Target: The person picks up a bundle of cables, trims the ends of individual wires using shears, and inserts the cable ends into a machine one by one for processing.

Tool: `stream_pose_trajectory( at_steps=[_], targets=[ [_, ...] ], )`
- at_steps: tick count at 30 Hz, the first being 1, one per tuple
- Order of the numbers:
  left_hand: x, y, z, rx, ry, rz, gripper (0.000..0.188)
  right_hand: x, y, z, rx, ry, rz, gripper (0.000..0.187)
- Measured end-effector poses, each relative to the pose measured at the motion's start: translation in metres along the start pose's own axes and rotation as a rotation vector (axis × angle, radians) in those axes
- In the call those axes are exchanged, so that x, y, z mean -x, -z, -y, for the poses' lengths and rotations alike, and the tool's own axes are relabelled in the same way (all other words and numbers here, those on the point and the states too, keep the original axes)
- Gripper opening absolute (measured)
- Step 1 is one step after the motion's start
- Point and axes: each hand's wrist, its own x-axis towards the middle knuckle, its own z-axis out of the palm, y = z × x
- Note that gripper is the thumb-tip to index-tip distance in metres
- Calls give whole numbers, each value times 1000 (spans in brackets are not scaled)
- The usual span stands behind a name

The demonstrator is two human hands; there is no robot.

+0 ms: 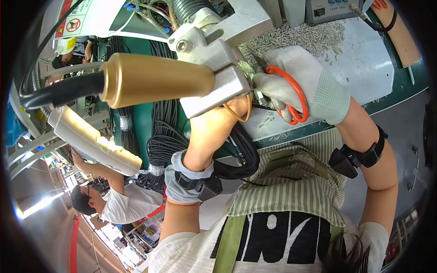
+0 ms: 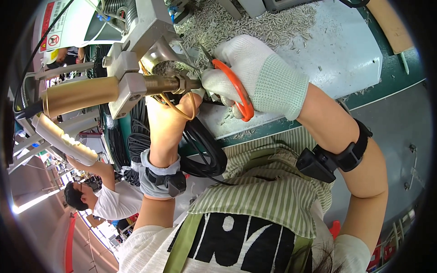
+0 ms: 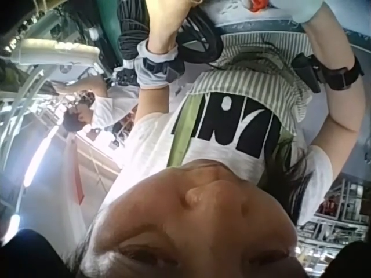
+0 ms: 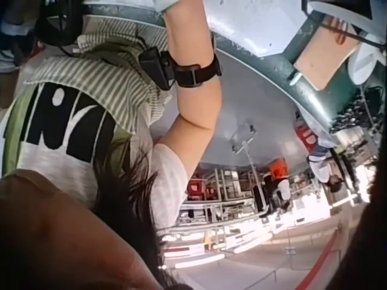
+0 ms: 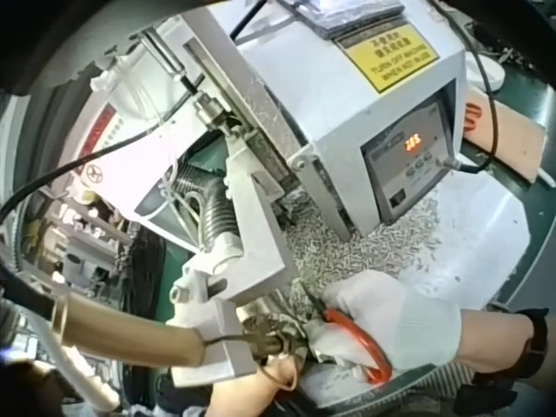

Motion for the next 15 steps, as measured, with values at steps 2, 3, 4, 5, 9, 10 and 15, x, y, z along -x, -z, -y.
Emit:
stream_pose_trajectory(
  at_steps=[2, 3, 4, 5, 9, 10, 15],
  targets=[
    [1, 1, -4, -7, 40, 19, 12, 1, 2, -3, -78, -28, -7, 25],
    [1, 2, -8, -14, 77, 39, 12, -2, 6, -6, 137, 140, 17, 24],
    [1, 2, -10, -20, 113, 60, 12, -4, 10, -8, 352, 308, 40, 24],
    [1, 2, -10, -19, 114, 62, 12, -5, 12, -10, 567, 474, 64, 24],
    [-2, 2, -10, 97, 125, 69, 7, -2, 8, 4, 238, 155, 27, 21],
    [-2, 5, -5, 245, 160, 112, 7, 2, 10, 10, 239, 155, 26, 21],
    [17, 20, 2, 555, 262, 9, 12, 45, 23, 39, 263, -41, -210, 19]
  ],
)
